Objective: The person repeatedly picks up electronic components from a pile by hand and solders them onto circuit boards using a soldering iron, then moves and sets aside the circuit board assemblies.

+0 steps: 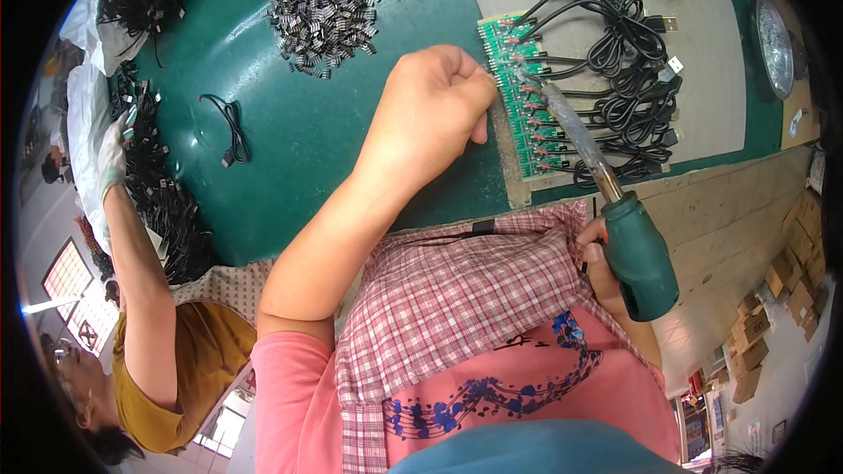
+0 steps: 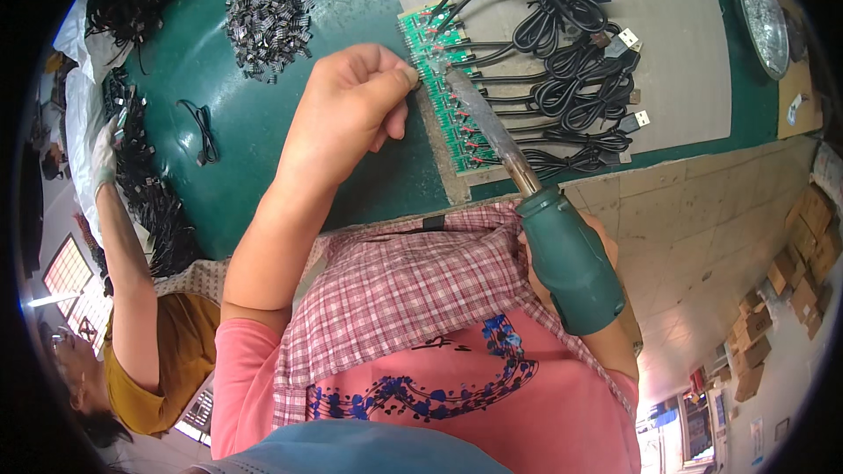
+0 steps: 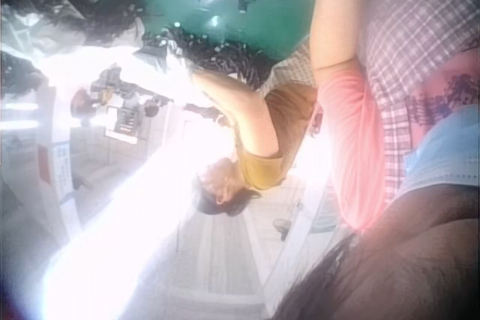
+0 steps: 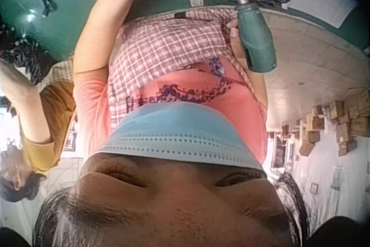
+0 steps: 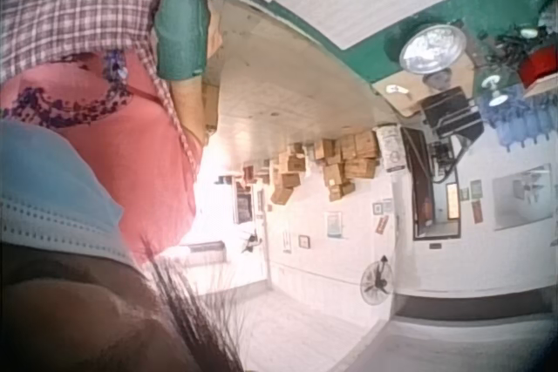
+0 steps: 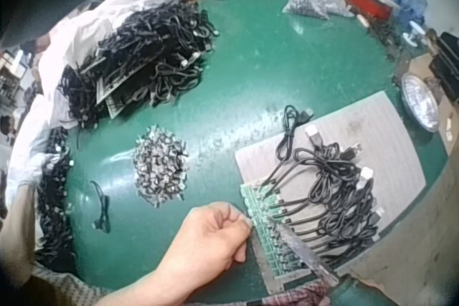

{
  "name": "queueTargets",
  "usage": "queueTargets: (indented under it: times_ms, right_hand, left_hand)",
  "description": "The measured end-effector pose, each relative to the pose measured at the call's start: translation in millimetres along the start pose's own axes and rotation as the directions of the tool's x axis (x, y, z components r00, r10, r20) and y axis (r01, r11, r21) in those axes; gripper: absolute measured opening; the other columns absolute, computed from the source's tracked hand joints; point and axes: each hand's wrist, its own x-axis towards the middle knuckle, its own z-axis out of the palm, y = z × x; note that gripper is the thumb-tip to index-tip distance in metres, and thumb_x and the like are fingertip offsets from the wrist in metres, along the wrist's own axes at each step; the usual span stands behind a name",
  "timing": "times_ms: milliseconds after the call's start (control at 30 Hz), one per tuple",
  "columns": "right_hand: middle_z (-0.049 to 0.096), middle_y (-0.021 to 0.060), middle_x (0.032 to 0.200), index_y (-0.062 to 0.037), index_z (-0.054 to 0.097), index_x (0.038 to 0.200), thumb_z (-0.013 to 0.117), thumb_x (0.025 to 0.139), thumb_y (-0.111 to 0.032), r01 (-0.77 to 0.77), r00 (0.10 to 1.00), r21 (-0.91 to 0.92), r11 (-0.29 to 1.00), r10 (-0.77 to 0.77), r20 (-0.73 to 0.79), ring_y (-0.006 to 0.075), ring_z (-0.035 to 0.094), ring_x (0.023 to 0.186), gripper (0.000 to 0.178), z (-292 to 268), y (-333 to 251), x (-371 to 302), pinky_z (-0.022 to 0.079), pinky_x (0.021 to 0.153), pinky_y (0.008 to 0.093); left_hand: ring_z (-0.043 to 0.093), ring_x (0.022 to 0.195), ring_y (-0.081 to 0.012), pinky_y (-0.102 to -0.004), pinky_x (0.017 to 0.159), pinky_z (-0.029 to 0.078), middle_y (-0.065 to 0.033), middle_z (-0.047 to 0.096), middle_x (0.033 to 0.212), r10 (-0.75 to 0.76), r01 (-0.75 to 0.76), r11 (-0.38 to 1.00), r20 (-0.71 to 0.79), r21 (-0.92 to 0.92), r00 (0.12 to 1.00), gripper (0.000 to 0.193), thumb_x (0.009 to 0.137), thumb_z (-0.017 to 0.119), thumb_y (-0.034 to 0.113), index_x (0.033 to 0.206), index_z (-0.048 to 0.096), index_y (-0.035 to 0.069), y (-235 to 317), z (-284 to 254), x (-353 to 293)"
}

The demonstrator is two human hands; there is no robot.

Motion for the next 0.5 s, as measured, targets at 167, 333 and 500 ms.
queueTargets:
  times_ms: [167,333,500]
  right_hand:
    - [0.056,0.0019,0.075,-0.0033,0.06,0.084,0.065,0.086,-0.026,0.068,0.997,0.136,0.988,-0.061,-0.056,0.012,0.052,0.068,0.023,3.2,-6.4,5.2,0.043,0.063,0.0254]
    - [0.065,0.0059,0.078,-0.0049,0.063,0.088,0.061,0.081,-0.006,0.049,0.999,0.215,0.975,-0.046,-0.019,0.0183,0.061,0.07,0.007,-0.2,-6.7,6.7,0.049,0.064,0.0297]
    - [0.061,0.007,0.08,0.0022,0.059,0.094,0.059,0.086,-0.007,0.041,0.999,0.428,0.903,-0.023,-0.047,0.0134,0.054,0.067,0.012,3.5,-6.4,6.7,0.045,0.062,0.0278]
  left_hand:
    - [0.047,0.045,-0.0084,-0.0245,0.044,0.036,-0.0036,0.058,0.055,-0.016,0.017,0.999,0.026,-0.033,1.0,0.017,0.085,0.057,0.014,0.079,0.06,-0.001,-1.1,-2.8,2.5]
    - [0.05,0.046,-0.0085,-0.0231,0.043,0.039,-0.0034,0.059,0.059,0.089,-0.09,0.996,-0.032,-0.028,0.995,0.017,0.086,0.055,0.014,0.085,0.061,-0.002,-1.3,-0.5,1.9]
    - [0.058,0.055,-0.0115,-0.0279,0.05,0.045,-0.0069,0.059,0.06,0.237,-0.228,0.97,-0.109,0.086,0.965,0.017,0.087,0.058,0.011,0.089,0.062,-0.005,-6.8,-2.7,-9.0]
